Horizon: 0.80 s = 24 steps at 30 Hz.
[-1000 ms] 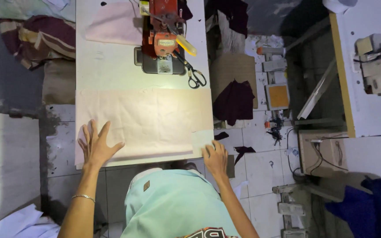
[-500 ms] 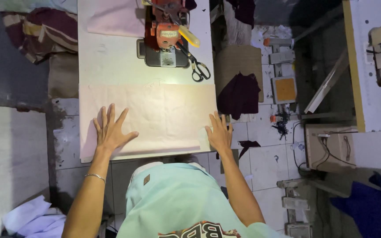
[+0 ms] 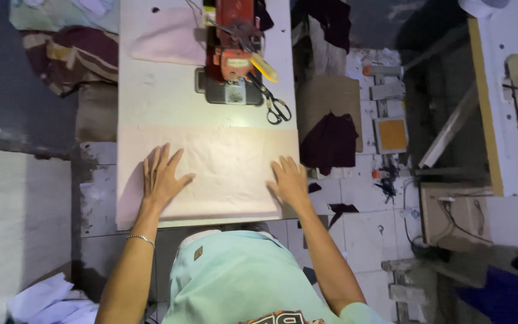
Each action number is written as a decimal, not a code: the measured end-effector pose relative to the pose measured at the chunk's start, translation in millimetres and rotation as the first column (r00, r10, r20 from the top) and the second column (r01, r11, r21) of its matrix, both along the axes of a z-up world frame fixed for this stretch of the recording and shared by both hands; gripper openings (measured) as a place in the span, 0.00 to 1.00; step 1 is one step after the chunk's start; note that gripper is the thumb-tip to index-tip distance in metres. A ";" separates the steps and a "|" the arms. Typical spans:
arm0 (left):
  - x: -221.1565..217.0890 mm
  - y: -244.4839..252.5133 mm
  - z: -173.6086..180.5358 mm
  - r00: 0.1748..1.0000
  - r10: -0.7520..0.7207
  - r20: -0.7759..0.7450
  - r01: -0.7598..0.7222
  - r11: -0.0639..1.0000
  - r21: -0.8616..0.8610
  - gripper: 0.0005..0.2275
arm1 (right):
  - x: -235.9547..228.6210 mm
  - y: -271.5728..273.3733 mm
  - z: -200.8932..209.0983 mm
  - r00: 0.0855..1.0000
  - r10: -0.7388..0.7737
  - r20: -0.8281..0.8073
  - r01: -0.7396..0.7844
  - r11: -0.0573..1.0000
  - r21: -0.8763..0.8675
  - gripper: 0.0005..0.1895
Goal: The person cuts a large piece of light-colored fabric on a table using scissors. They trim the edges, fold the fabric, and continue cutting it into smaller rectangular pieces. The person also unfolds and shakes the fabric to check the cuts before proceeding.
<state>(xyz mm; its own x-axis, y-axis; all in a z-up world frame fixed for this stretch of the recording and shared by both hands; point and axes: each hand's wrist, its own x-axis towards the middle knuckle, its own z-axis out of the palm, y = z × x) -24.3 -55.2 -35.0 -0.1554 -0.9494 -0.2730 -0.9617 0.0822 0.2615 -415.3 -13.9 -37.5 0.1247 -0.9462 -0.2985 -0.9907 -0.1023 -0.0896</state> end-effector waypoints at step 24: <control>145.6 -141.8 -36.2 0.997 -0.075 0.006 0.074 0.993 0.087 0.14 | 22.5 -57.5 24.2 0.981 -0.185 0.064 0.176 0.976 0.126 0.40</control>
